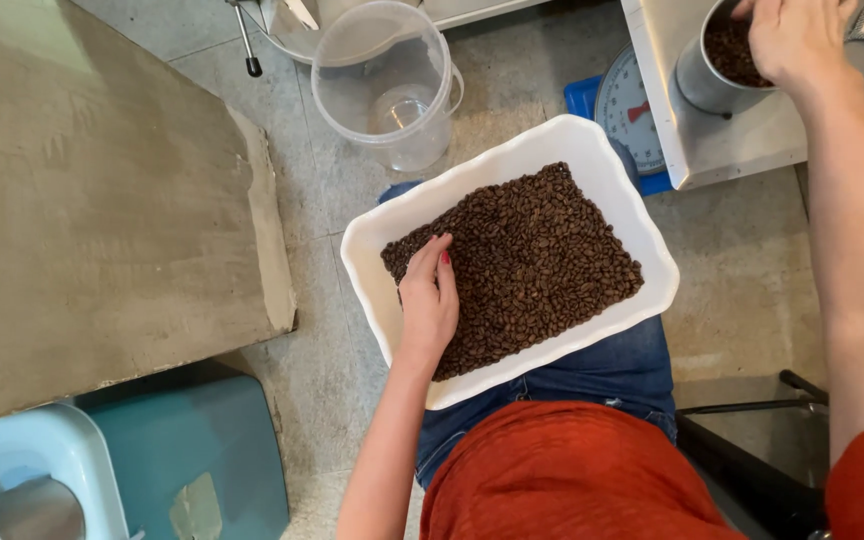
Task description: The person sorts roasted coffee beans by hand, picking them from a tray and placing them into a container, shifting the tray as needed.
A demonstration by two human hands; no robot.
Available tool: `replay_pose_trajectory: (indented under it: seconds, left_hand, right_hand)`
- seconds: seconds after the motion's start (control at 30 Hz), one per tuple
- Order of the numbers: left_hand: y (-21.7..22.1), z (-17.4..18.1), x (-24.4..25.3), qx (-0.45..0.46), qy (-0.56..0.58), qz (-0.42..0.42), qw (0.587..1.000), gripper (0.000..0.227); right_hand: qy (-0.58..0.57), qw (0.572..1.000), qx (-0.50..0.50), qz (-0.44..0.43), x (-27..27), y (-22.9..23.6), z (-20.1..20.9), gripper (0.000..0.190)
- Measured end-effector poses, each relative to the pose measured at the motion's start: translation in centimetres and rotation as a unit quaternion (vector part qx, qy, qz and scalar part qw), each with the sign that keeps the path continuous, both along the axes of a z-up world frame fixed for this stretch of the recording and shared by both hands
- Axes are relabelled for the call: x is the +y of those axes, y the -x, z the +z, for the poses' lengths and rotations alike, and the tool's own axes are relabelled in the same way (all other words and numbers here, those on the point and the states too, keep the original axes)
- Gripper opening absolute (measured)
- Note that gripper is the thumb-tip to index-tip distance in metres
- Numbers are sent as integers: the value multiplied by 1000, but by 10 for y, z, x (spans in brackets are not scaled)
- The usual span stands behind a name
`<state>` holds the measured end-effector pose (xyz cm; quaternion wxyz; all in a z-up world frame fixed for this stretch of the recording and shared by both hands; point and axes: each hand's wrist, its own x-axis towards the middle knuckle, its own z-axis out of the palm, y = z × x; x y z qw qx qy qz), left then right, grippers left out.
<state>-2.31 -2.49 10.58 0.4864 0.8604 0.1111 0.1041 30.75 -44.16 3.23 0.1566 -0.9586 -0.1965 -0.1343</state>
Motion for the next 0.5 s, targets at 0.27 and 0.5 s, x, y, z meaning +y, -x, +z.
replay_pose_trajectory:
  seconds: [0.27,0.5]
  left_hand:
    - [23,-55,-4,86,-162,22,983,63]
    - [15,-34,3,233,41,-10,972,78]
  right_hand:
    - [-86,960,205,169,140,166,131,39]
    - [93,831,544,65,190,222,109,102]
